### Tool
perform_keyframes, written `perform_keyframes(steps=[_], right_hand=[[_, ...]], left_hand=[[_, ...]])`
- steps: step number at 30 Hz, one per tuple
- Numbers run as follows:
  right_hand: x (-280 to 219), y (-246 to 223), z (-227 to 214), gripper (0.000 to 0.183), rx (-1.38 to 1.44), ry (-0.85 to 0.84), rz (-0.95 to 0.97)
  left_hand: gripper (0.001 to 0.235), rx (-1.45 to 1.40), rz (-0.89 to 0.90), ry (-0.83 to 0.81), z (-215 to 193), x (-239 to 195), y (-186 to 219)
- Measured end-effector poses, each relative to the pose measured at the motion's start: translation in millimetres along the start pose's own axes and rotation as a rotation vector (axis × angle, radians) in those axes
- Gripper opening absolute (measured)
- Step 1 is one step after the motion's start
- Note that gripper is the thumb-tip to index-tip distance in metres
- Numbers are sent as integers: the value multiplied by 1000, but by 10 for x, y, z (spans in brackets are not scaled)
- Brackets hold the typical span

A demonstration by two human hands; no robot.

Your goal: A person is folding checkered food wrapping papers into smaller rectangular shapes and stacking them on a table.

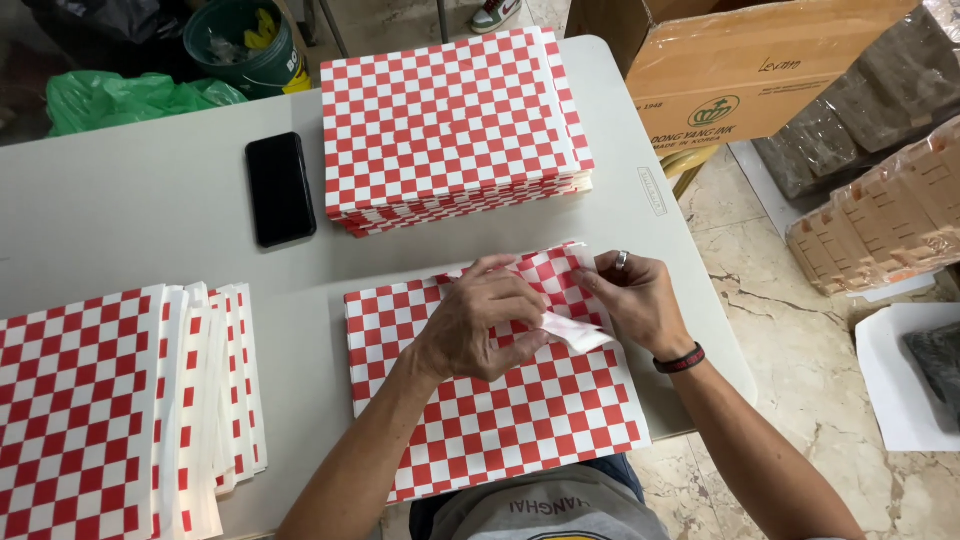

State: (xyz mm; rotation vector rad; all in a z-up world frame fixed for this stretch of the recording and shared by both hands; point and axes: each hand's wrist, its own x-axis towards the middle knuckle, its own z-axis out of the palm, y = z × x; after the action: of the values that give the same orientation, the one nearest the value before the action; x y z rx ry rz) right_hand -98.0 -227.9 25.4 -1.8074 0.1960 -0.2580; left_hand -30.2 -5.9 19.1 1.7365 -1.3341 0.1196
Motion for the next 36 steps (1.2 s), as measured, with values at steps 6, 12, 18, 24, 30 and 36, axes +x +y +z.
perform_keyframes(steps=[6,12,18,24,30,36], right_hand=[[-30,-14,38,6,17,36,-25],[-35,-13,67,11,56,34,-68],[-71,-196,56,18,43,-20,-27],[-7,-4,-69,21,-16,-70,13],[2,74,-59,15,-5,-53,-52],[9,110,-34,15,21,-63,-56]], left_hand=[[41,200,-114,135,-37,70,-16],[41,225,-217,89,-9,37,-49],[38,151,-51,94,83,-33,-218],[43,107,55,149,-109,72,37],[41,46,99,111,-17,3,-58],[50,-9,64,138,16,-48,-125]])
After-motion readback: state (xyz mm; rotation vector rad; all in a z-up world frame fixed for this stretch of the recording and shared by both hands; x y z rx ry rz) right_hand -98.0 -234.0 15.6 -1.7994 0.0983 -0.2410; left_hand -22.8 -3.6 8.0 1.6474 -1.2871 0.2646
